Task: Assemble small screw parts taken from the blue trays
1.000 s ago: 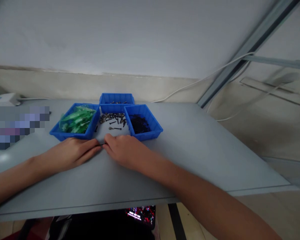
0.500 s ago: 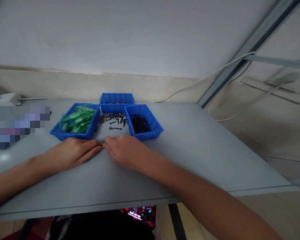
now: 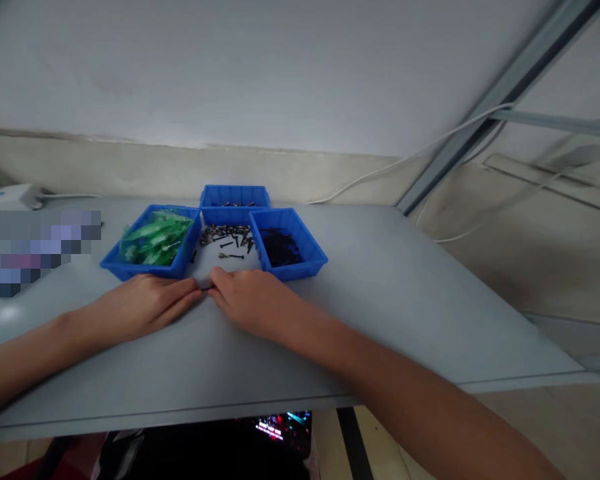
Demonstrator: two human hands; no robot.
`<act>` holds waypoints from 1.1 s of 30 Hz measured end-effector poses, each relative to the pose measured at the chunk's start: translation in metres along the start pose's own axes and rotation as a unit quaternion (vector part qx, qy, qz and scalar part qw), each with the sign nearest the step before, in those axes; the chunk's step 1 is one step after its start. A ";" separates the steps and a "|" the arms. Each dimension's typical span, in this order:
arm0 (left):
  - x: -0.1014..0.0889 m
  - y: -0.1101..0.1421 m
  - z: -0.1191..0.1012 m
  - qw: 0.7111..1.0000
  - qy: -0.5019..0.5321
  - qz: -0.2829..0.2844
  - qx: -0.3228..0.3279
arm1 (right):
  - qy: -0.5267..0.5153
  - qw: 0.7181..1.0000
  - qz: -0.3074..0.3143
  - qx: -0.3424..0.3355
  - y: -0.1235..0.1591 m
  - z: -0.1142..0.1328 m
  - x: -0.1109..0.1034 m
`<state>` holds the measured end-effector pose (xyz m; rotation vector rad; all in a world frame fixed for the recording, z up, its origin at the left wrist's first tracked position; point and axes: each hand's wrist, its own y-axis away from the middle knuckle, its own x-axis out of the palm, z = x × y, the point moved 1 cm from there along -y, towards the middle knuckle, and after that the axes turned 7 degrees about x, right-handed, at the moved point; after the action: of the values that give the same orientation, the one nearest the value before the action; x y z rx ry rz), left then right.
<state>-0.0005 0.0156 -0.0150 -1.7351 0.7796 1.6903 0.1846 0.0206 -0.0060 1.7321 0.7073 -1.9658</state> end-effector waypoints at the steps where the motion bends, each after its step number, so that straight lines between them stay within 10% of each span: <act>1: 0.000 0.000 0.000 1.000 0.003 0.000 0.000 | 0.000 1.000 -0.002 -0.004 0.000 0.000 0.001; 33: 0.000 0.000 0.001 1.000 -0.012 -0.019 0.017 | -0.020 1.000 -0.002 -0.017 0.001 0.001 -0.002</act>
<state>-0.0008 0.0162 -0.0154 -1.6945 0.7561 1.6609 0.1846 0.0196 -0.0044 1.6685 0.7279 -1.9739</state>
